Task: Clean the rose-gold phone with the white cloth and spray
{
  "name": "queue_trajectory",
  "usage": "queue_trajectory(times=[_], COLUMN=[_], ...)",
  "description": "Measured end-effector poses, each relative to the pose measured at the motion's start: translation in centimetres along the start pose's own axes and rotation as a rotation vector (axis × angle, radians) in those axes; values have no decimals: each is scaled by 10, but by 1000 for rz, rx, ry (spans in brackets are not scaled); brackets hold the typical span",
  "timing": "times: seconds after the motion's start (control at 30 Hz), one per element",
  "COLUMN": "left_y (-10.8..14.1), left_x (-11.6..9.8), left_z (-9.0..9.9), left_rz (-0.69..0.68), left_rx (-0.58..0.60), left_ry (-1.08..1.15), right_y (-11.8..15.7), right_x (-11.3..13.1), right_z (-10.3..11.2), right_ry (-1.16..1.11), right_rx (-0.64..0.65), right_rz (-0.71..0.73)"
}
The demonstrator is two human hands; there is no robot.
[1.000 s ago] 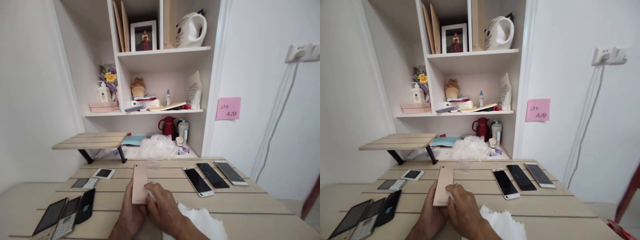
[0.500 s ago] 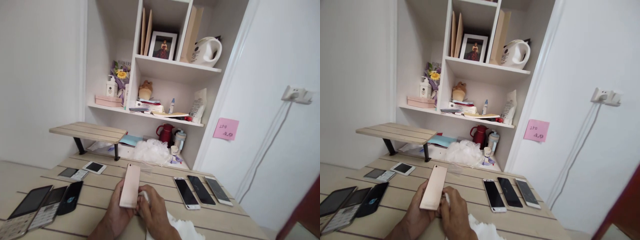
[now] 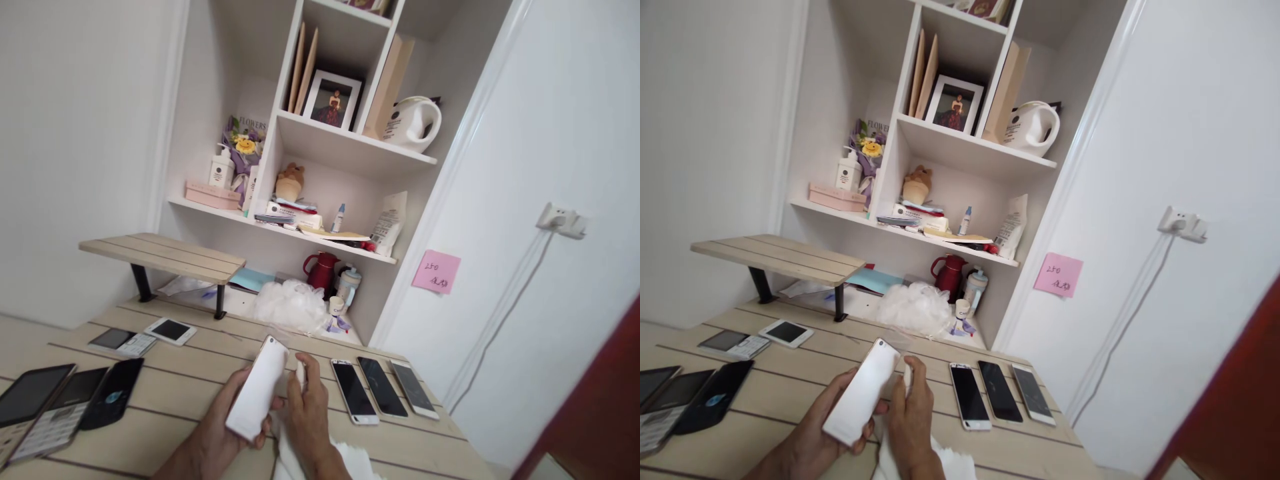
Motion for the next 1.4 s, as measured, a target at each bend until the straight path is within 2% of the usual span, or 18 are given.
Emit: queue_trajectory(times=[0.2,0.4,0.53,0.7,0.87,1.07,1.13,1.23,1.33,1.4], left_y=[-3,-4,-5,-6,-6,-6,-5,-3,-3,-4], left_x=[3,0,-3,-3,-4,-5,-5,-3,3,7], left_z=[2,7,7,11,13,11,9,5,0,-1], left_rz=[35,-24,-55,-87,-99,-105,-130,-104,-40,-53], left_rx=[-4,-118,-117,-142,-197,-255,-267,-221,-103,-49], left_ry=[55,175,246,276,279,260,254,222,121,46], right_y=[4,18,18,21,25,28,29,24,13,6], right_x=[5,15,17,21,29,35,34,30,27,25], right_z=[-1,-13,-13,-13,-16,-16,-17,-16,-13,-10], right_ry=[15,34,52,96,110,76,70,52,42,44], right_rx=[32,168,253,247,321,321,274,168,143,130], right_rz=[70,184,229,244,289,336,288,206,258,294])
Point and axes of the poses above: each hand's wrist, its own y-axis away from the middle knuckle, its own z-axis out of the back of the hand, x = y × z, the point moved 3 cm from there along -y, towards the middle knuckle, and after that the axes turned 6 degrees about x, right-handed, at the moved point
